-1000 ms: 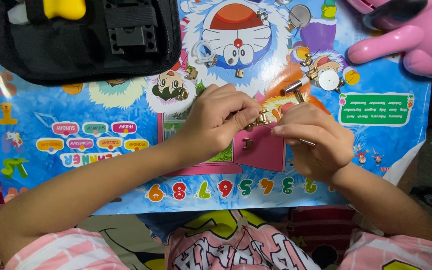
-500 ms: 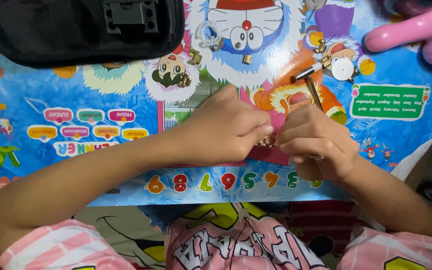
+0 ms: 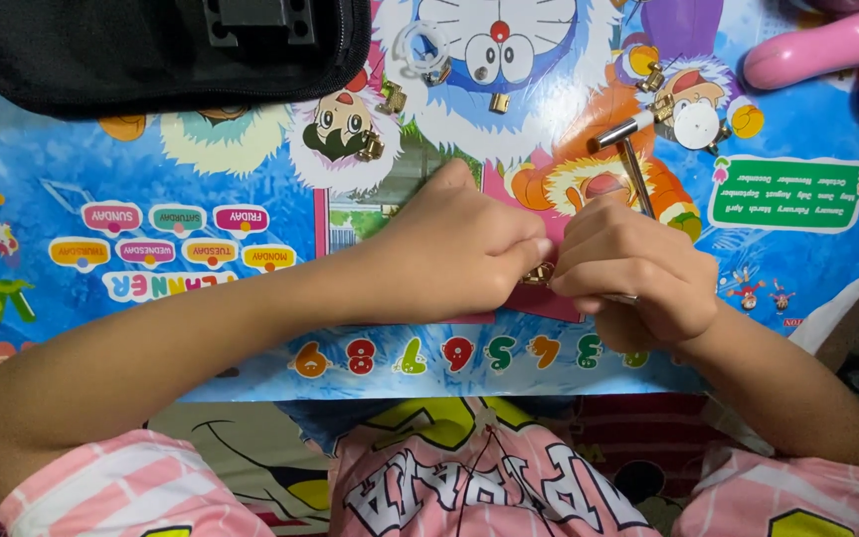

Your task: Adjusting a metal watch band by removing pins using a small hammer and a pin-punch tool on a repair mat.

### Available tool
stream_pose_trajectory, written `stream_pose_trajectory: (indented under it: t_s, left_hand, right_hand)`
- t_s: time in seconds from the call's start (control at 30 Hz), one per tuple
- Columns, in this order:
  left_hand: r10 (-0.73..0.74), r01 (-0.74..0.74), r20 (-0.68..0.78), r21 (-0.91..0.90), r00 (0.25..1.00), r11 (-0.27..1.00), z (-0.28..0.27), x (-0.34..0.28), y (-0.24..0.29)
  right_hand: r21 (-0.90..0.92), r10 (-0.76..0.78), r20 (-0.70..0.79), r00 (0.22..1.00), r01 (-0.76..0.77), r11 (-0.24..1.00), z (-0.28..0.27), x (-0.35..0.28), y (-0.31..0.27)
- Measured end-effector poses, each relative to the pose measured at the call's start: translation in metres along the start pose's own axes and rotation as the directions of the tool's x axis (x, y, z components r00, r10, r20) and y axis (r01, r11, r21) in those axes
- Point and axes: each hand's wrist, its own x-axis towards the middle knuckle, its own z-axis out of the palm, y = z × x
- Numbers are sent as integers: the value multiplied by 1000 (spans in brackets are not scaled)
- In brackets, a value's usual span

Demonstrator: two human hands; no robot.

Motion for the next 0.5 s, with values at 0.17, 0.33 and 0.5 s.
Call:
stream_pose_trajectory:
  t_s: [0.17,0.33,0.5]
  left_hand:
    - [22,-21,-19,6,1000,1000,2,1,-2]
    - [1,-1,-20,-3,1000,1000,2,1,-1]
    - [-47,47,10,-8,999,999,0,0,2]
  right_hand:
    - [-7,-16,-29,999,16,1000,2,2,1]
    - [10,-32,-23,999,32,999,1,1,3]
    - [5,-42,3,999,42,999,0,1,3]
